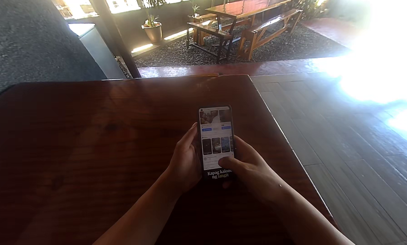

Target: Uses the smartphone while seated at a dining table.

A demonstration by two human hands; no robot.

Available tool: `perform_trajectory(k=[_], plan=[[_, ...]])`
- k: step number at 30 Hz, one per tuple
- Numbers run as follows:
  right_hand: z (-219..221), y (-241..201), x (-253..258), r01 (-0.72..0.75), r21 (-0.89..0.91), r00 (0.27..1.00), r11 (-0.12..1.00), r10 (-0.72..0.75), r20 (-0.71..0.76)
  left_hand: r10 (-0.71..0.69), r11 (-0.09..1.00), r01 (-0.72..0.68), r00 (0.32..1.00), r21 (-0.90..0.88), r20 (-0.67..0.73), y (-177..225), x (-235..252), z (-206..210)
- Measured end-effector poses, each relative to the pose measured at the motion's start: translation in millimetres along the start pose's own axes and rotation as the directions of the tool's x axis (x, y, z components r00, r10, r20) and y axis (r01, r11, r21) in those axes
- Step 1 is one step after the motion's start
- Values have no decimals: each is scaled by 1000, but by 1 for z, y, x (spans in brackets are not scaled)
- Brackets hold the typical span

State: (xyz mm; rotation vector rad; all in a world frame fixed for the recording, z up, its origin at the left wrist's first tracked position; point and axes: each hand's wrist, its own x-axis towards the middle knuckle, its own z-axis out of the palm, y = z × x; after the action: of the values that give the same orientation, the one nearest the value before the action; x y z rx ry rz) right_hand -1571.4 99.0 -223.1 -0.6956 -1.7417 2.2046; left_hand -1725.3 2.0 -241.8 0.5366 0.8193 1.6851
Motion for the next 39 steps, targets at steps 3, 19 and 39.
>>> perform_trajectory(k=[3, 19, 39], plan=[[0, 0, 0, 0, -13, 1000, 1000, 0, 3, 0, 1000, 1, 1000, 20, -20, 0, 0, 0], [1, -1, 0, -21, 16, 999, 1000, 22, -24, -11, 1000, 11, 1000, 4, -25, 0, 0, 0], [1, -3, 0, -34, 46, 999, 998, 36, -36, -27, 1000, 27, 1000, 16, 0, 0, -1, 0]])
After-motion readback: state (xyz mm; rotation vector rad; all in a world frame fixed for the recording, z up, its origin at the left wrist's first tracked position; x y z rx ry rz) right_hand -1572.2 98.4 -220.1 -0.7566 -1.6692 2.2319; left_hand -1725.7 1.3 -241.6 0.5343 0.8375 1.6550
